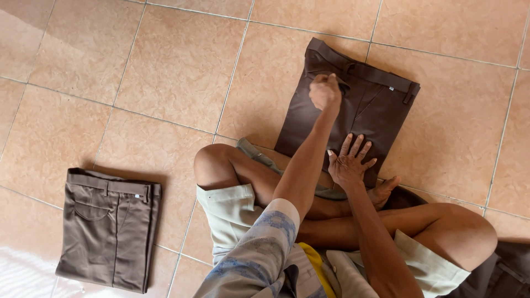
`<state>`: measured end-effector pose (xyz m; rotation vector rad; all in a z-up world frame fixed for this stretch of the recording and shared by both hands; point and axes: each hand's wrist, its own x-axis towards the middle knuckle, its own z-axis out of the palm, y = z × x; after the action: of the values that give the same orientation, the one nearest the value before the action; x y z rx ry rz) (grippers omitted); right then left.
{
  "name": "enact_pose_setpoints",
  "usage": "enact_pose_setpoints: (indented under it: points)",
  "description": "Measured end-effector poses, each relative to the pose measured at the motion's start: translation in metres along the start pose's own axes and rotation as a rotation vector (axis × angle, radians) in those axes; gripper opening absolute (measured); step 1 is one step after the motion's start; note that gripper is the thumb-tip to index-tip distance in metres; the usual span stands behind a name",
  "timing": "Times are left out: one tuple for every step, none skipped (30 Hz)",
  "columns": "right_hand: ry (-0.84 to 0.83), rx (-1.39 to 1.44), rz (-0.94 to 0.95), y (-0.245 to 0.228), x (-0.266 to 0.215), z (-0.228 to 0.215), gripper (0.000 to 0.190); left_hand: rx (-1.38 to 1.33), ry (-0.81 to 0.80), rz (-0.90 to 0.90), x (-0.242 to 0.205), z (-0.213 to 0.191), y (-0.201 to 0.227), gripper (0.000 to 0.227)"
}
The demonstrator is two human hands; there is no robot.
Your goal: Folding brown pants into neat rectangular shapes while sitting on the floor.
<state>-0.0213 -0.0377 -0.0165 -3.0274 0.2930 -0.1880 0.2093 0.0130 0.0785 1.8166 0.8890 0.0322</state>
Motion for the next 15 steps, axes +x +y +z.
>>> enact_pose_setpoints:
  points:
    - [0.001, 0.000, -0.007, 0.000, 0.000, 0.001, 0.083, -0.004, 0.006, -0.002, -0.002, 0.001, 0.002, 0.015]
    - [-0.002, -0.014, 0.001, 0.001, 0.000, 0.003, 0.084, 0.078, -0.012, 0.172, -0.004, 0.001, 0.005, 0.014]
    - [-0.004, -0.027, 0.012, 0.001, 0.000, 0.004, 0.084, 0.162, -0.030, 0.348, -0.006, 0.002, 0.007, 0.014]
    - [-0.002, -0.026, 0.006, 0.001, 0.000, 0.004, 0.084, 0.159, -0.025, 0.347, -0.005, -0.003, 0.007, 0.014]
    - [-0.027, 0.009, 0.011, 0.002, 0.000, 0.004, 0.085, 0.142, -0.053, 0.433, -0.004, -0.008, 0.008, 0.014]
    - [-0.053, 0.045, 0.016, 0.002, 0.001, 0.004, 0.086, 0.124, -0.081, 0.518, -0.003, -0.013, 0.009, 0.015]
    - [-0.050, 0.045, 0.013, 0.003, 0.001, 0.004, 0.086, 0.121, -0.079, 0.520, 0.006, -0.013, 0.004, 0.015]
    - [-0.056, 0.038, 0.015, 0.003, 0.001, 0.003, 0.085, -0.015, -0.108, 0.424, 0.015, -0.013, 0.000, 0.017]
    - [-0.064, 0.032, 0.019, 0.003, 0.000, 0.004, 0.084, -0.148, -0.139, 0.327, 0.024, -0.014, -0.005, 0.023]
    - [-0.062, 0.033, 0.019, 0.001, 0.001, 0.000, 0.084, -0.149, -0.138, 0.329, 0.032, -0.010, -0.011, 0.023]
    - [-0.095, 0.045, 0.018, 0.001, 0.002, -0.004, 0.084, -0.470, -0.103, 0.182, 0.038, -0.005, -0.018, 0.036]
    - [-0.128, 0.057, 0.016, 0.001, 0.002, -0.007, 0.084, -0.789, -0.066, 0.027, 0.044, 0.001, -0.026, 0.054]
    - [-0.130, 0.056, 0.017, 0.000, 0.002, -0.014, 0.084, -0.788, -0.067, 0.025, 0.052, 0.002, -0.035, 0.054]
    - [-0.181, 0.092, 0.014, 0.000, 0.002, -0.021, 0.083, -0.620, 0.173, 0.111, 0.060, 0.003, -0.044, 0.045]
    - [-0.230, 0.127, 0.010, 0.000, 0.003, -0.027, 0.083, -0.445, 0.408, 0.196, 0.069, 0.004, -0.052, 0.036]
